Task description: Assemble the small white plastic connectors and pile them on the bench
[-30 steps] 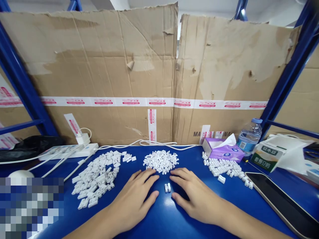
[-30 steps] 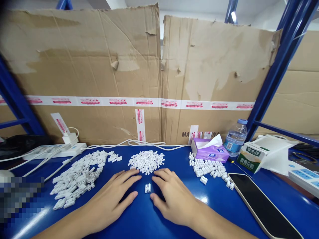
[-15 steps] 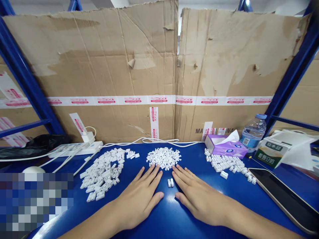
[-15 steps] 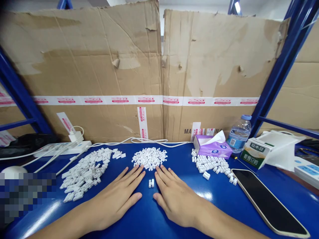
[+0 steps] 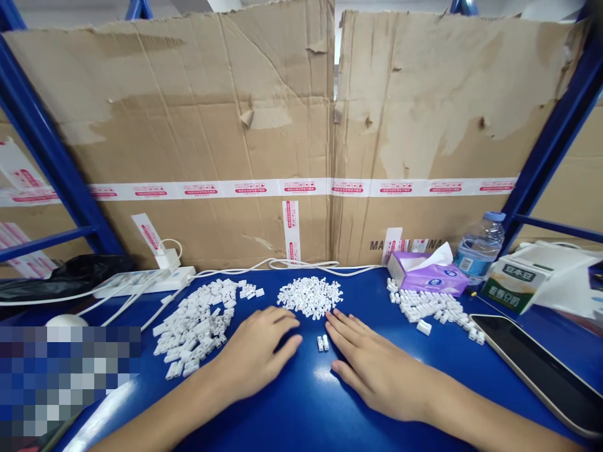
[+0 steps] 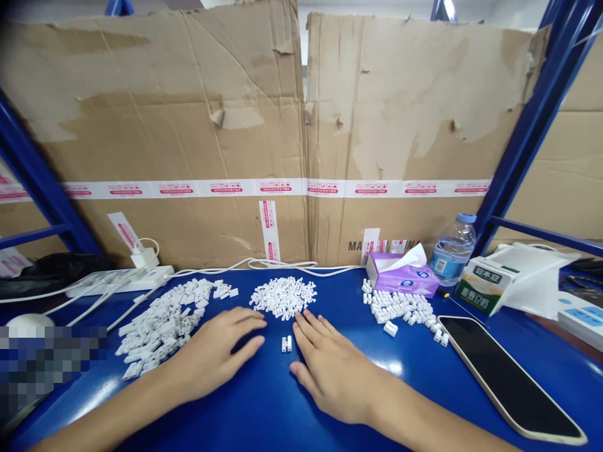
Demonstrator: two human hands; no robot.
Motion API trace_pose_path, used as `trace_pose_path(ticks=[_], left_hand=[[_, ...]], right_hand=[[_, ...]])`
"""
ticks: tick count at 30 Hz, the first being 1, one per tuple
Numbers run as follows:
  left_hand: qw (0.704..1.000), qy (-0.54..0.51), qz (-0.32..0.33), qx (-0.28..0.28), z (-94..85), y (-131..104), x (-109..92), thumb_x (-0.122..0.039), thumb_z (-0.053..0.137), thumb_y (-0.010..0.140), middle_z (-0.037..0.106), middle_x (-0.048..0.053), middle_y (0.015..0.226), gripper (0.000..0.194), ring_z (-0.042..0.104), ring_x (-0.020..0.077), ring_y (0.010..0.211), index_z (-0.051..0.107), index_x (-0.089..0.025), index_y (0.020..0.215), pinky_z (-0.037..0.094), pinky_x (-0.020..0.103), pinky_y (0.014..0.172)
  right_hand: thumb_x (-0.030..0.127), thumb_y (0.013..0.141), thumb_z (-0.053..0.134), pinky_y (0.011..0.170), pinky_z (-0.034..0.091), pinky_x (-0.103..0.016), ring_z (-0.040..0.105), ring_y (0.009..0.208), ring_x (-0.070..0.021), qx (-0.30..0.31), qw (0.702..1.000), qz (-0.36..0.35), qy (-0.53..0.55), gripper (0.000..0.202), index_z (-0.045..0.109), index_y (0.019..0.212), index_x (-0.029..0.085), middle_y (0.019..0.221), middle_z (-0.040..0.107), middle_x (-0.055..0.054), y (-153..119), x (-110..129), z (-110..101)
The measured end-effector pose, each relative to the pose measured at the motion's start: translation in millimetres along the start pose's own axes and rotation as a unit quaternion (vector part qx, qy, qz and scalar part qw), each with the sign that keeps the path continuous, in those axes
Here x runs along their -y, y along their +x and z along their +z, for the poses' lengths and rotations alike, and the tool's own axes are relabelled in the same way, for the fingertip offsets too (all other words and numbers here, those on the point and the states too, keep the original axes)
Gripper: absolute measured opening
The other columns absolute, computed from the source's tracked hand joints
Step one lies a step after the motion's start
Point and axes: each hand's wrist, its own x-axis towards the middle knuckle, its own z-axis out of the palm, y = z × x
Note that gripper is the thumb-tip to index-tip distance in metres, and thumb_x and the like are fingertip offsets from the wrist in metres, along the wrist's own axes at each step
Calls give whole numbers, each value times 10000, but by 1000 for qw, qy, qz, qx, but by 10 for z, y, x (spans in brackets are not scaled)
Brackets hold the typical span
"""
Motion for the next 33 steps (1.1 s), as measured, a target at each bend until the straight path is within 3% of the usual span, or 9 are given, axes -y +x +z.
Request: trace_pose_path(ticks=[2,5,10,15,18,25,33], left_hand=[[998,-29,-21,-54,9,55,123,-292,462,1023,705,98,1208,297,671,258,1103,693,-190,1180,535,455,990],[995,-52,-35,-81,27,113,280,-266,477,1008,689,92,1181,267,667,243,1066,690,-192,1152,532,425,960],[996,-56,-47,-53,13,143,347,-243,488,995,707,84,1076,269,676,234,974,726,-189,1108,529,378,877],[996,-63,-49,-43,-45,156,334,-216,531,950,716,50,915,196,653,189,760,722,-194,910,503,313,718],[996,-64,-47,-31,-62,159,347,-168,505,934,717,47,866,208,658,194,764,694,-189,851,492,306,710],[997,-71,-28,-23,-36,154,378,-115,465,926,728,56,879,256,677,210,813,704,-189,873,498,326,755],[997,-57,-38,-32,-92,162,417,-132,507,906,691,66,914,221,633,179,718,719,-176,954,492,302,691]], right_hand=[[514,1059,297,1277,149,-500,116,1560,-293,-3,1000,-1,0,691,256,1602,87,1673,154,-130,-5,6,-6],[514,1058,306,1276,162,-499,129,1559,-295,-9,1000,-3,3,693,265,1599,82,1670,169,-137,-13,2,-11],[501,1054,337,1273,191,-508,162,1554,-300,-25,1000,-9,5,682,289,1595,87,1665,201,-141,-9,-31,17],[475,1051,379,1270,208,-510,196,1548,-303,-51,998,-17,11,652,326,1588,110,1657,241,-138,-4,-51,51],[467,1048,381,1268,217,-509,208,1545,-307,-49,999,-15,-3,652,336,1583,98,1654,256,-143,-3,-40,39],[473,1045,372,1263,233,-508,219,1542,-314,-39,999,-12,-22,660,356,1571,74,1648,276,-156,-2,-10,-10],[455,1038,411,1260,237,-523,237,1538,-320,-56,998,-15,0,641,386,1561,85,1639,294,-167,-7,-15,5]])
